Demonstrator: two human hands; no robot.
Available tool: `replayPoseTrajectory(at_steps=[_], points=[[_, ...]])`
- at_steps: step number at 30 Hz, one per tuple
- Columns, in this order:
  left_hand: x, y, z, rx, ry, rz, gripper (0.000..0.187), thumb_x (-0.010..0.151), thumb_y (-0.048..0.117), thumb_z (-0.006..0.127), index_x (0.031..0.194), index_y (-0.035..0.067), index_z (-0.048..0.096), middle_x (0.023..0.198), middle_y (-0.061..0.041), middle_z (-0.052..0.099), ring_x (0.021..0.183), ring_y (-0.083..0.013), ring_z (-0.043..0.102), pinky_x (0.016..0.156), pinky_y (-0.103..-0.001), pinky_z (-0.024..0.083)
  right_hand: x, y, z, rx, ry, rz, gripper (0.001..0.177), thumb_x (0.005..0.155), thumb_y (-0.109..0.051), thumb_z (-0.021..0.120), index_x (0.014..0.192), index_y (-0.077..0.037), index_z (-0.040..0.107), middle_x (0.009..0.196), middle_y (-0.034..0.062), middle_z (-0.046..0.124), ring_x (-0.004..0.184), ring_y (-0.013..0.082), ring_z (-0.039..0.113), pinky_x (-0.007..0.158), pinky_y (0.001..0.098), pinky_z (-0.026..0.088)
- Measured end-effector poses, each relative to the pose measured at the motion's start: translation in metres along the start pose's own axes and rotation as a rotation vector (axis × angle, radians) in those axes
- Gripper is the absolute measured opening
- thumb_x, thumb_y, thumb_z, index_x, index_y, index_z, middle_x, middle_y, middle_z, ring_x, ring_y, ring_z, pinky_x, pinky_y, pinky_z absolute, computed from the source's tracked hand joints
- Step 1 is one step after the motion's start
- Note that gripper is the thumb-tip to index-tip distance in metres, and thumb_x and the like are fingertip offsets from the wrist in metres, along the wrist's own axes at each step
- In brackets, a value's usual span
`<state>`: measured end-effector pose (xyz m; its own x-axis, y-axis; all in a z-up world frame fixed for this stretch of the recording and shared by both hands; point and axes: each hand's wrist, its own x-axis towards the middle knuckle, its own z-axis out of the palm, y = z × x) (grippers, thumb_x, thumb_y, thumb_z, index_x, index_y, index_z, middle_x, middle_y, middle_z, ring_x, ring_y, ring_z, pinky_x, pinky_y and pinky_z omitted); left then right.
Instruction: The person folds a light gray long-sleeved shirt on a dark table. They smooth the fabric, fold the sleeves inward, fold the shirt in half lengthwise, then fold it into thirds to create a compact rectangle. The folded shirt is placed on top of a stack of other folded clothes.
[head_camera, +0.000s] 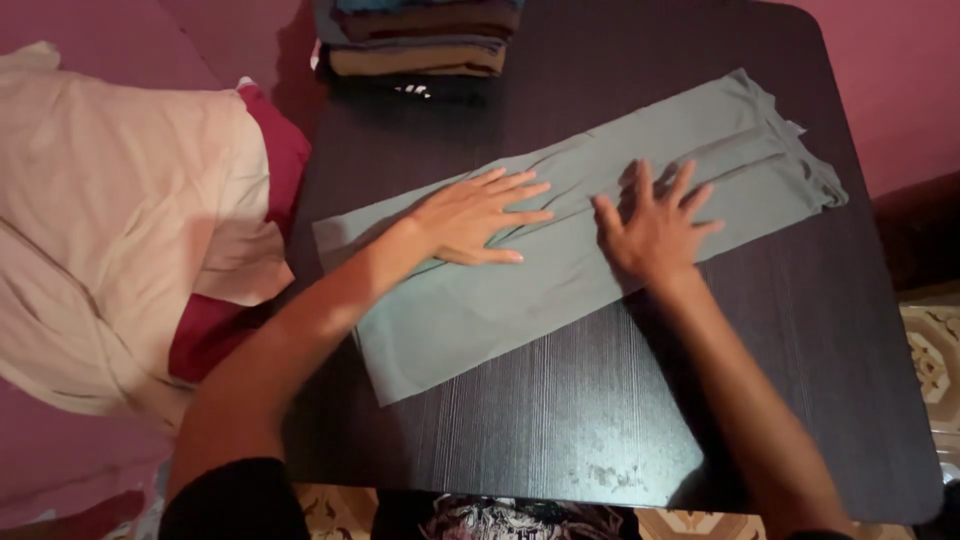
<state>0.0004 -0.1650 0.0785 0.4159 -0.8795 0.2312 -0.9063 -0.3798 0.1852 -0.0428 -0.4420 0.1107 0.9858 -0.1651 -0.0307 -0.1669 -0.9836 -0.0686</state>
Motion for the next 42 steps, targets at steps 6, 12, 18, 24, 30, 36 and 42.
replayPoseTrajectory(at_steps=[6, 12, 18, 24, 30, 36, 42], points=[[-0.003, 0.008, 0.003, -0.026, -0.044, -0.079, 0.075, 0.098, 0.062, 0.053, 0.159, 0.021, 0.041, 0.169, -0.013, 0.030, 0.157, -0.0361, 0.023, 0.127, -0.057, 0.020, 0.014, 0.008, 0.023, 0.000, -0.059, 0.005, 0.085, 0.100, -0.078, 0.025, 0.166, -0.025, 0.026, 0.169, 0.0315, 0.011, 0.153, 0.0587, 0.003, 0.108, 0.0854, 0.012], [0.001, 0.036, 0.044, 0.111, 0.053, -0.248, 0.081, 0.095, 0.068, 0.051, 0.160, 0.022, 0.038, 0.167, -0.017, 0.029, 0.155, -0.0387, 0.027, 0.123, -0.062, 0.024, 0.038, 0.030, 0.026, 0.030, -0.033, -0.220, 0.082, 0.099, -0.078, 0.031, 0.166, -0.031, 0.026, 0.171, 0.0247, 0.017, 0.156, 0.0530, 0.003, 0.117, 0.0777, 0.005], [0.016, 0.118, 0.047, -0.067, 0.104, -0.520, 0.077, 0.098, 0.058, 0.052, 0.155, 0.006, 0.044, 0.164, -0.030, 0.026, 0.154, -0.0489, 0.019, 0.121, -0.068, 0.017, 0.062, 0.039, 0.013, -0.009, -0.098, -0.450, 0.081, 0.095, -0.080, 0.033, 0.164, -0.039, 0.026, 0.173, 0.0128, 0.016, 0.159, 0.0421, 0.008, 0.123, 0.0686, 0.008], [0.054, 0.100, 0.055, 0.031, 0.255, -0.547, 0.070, 0.099, 0.056, 0.043, 0.131, -0.002, 0.063, 0.134, -0.029, 0.056, 0.138, -0.0458, 0.044, 0.114, -0.063, 0.027, 0.052, 0.042, 0.033, 0.048, 0.224, -0.320, 0.067, 0.112, -0.055, 0.034, 0.163, -0.011, 0.034, 0.160, 0.0285, 0.037, 0.152, 0.0502, 0.026, 0.119, 0.0721, 0.018], [0.098, 0.015, 0.064, 0.192, 0.361, -0.312, 0.064, 0.097, 0.033, 0.062, 0.150, 0.001, 0.048, 0.160, -0.018, 0.042, 0.154, -0.0361, 0.029, 0.125, -0.056, 0.025, 0.043, 0.036, 0.060, 0.086, 0.144, -0.137, 0.070, 0.108, -0.054, 0.034, 0.162, -0.009, 0.035, 0.167, 0.0293, 0.027, 0.154, 0.0517, 0.018, 0.119, 0.0723, 0.018], [0.099, 0.018, 0.084, 0.108, 0.324, -0.549, 0.069, 0.099, 0.044, 0.056, 0.151, 0.000, 0.048, 0.160, -0.021, 0.042, 0.151, -0.0402, 0.036, 0.123, -0.060, 0.027, 0.057, 0.044, 0.049, 0.074, 0.046, -0.197, 0.071, 0.108, -0.058, 0.031, 0.164, -0.016, 0.028, 0.171, 0.0193, 0.021, 0.158, 0.0422, 0.010, 0.125, 0.0648, 0.014], [0.114, 0.010, 0.081, 0.064, 0.302, -0.695, 0.072, 0.098, 0.045, 0.054, 0.153, -0.001, 0.045, 0.163, -0.023, 0.037, 0.155, -0.0407, 0.026, 0.126, -0.059, 0.017, 0.099, 0.041, 0.038, 0.050, -0.020, -0.281, 0.072, 0.107, -0.064, 0.026, 0.165, -0.024, 0.025, 0.173, 0.0109, 0.018, 0.160, 0.0343, 0.007, 0.129, 0.0577, 0.008]])
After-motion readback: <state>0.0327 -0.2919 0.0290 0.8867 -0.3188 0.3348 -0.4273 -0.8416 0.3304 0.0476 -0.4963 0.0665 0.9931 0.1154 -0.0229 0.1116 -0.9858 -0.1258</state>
